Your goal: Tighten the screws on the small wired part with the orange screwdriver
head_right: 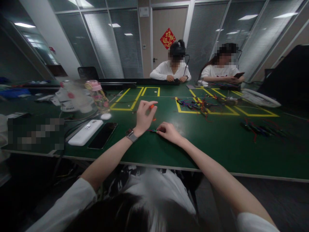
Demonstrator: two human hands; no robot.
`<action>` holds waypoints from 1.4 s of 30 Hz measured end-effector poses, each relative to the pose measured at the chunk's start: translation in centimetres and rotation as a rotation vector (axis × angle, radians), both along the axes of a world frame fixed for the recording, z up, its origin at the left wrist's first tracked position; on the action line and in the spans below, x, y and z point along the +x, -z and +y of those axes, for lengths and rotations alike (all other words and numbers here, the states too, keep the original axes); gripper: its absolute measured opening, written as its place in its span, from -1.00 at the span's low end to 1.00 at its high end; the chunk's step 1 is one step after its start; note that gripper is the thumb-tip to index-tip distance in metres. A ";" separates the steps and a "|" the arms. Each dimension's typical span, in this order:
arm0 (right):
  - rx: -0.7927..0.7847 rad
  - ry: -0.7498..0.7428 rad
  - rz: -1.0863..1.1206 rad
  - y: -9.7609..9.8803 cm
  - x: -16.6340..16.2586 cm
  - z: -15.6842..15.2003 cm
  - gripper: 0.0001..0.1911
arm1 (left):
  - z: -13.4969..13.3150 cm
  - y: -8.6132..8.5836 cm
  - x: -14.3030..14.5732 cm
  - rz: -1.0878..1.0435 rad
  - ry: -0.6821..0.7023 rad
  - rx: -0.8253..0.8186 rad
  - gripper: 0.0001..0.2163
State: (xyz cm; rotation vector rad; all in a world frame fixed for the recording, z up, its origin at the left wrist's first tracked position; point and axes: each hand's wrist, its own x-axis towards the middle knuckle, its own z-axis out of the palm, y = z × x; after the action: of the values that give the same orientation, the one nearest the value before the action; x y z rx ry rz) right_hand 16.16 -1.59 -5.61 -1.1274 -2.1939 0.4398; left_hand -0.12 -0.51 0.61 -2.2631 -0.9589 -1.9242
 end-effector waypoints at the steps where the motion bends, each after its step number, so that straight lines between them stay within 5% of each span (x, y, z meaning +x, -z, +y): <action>1: -0.001 -0.001 0.002 0.0 0.0 0.0 -0.91 | 0.0 0.0 0.0 0.005 0.017 -0.008 -0.78; 7: -0.004 -0.010 0.000 0.0 0.0 0.0 -0.91 | 0.2 0.1 -0.1 0.006 0.105 -0.040 -0.72; 20: -0.007 0.000 -0.008 0.0 0.0 0.0 -0.91 | -0.1 0.0 0.0 0.034 -0.013 0.001 -0.80; 30: 0.000 -0.011 -0.005 0.1 0.0 0.1 -0.91 | 0.1 0.1 -0.1 -0.004 0.102 -0.027 -0.71; 42: 0.003 -0.008 -0.008 -0.1 0.0 -0.1 -0.92 | -0.1 0.0 -0.1 -0.015 0.001 -0.018 -0.79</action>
State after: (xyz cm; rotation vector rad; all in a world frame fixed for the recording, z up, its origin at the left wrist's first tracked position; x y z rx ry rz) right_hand 16.12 -1.69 -5.47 -1.1215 -2.2059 0.4363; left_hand -0.22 -0.61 0.56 -2.2625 -0.9802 -1.9434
